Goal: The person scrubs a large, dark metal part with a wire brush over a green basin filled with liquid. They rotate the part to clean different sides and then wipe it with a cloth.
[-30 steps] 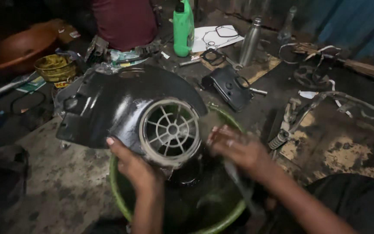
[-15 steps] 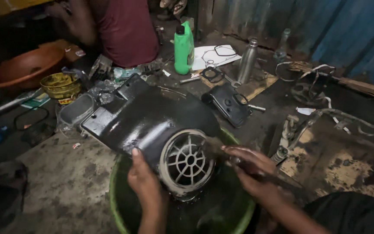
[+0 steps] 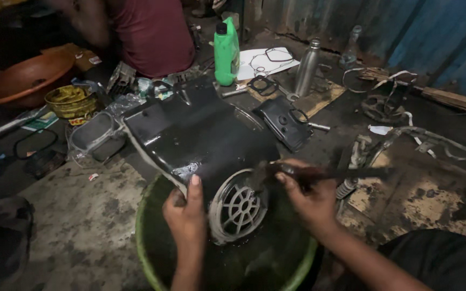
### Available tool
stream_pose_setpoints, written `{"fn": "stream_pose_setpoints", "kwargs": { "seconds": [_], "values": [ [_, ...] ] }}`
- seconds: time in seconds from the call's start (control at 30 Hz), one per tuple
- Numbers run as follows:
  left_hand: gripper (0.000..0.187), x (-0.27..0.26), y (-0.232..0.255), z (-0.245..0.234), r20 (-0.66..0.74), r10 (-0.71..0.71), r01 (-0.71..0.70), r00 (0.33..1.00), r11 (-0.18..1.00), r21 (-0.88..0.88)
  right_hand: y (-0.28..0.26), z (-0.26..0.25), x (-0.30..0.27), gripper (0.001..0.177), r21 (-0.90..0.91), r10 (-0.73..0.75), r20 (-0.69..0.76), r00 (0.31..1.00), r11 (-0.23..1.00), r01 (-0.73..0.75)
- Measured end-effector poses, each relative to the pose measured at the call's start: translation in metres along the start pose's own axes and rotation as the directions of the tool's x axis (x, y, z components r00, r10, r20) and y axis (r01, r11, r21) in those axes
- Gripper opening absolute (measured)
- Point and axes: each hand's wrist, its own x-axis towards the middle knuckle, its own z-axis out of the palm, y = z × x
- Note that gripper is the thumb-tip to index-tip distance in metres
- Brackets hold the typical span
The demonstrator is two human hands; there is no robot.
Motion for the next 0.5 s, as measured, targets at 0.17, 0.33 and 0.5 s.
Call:
{"fn": "stream_pose_setpoints", "kwargs": {
  "seconds": [0.17, 0.33, 0.5],
  "values": [
    [0.045, 0.004, -0.011, -0.008, -0.035, 0.013, -0.015, 0.999, 0.997, -0.078, 0.028, -0.009, -0.010, 0.021, -0.190, 0.145, -0.109, 0.983, 0.968, -0.164],
    [0.049, 0.015, -0.003, -0.019, 0.017, -0.024, 0.024, 1.000, 1.000, 0.015, 0.025, -0.008, -0.010, 0.025, -0.447, 0.395, -0.047, 0.917, 0.813, -0.373],
    [0.049, 0.003, 0.027, -0.005, 0.169, -0.004, -0.051, 0.986, 0.946, 0.321, 0.012, 0.017, 0.000, 0.023, 0.030, -0.010, 0.007, 1.000, 0.999, 0.009]
  ]
}}
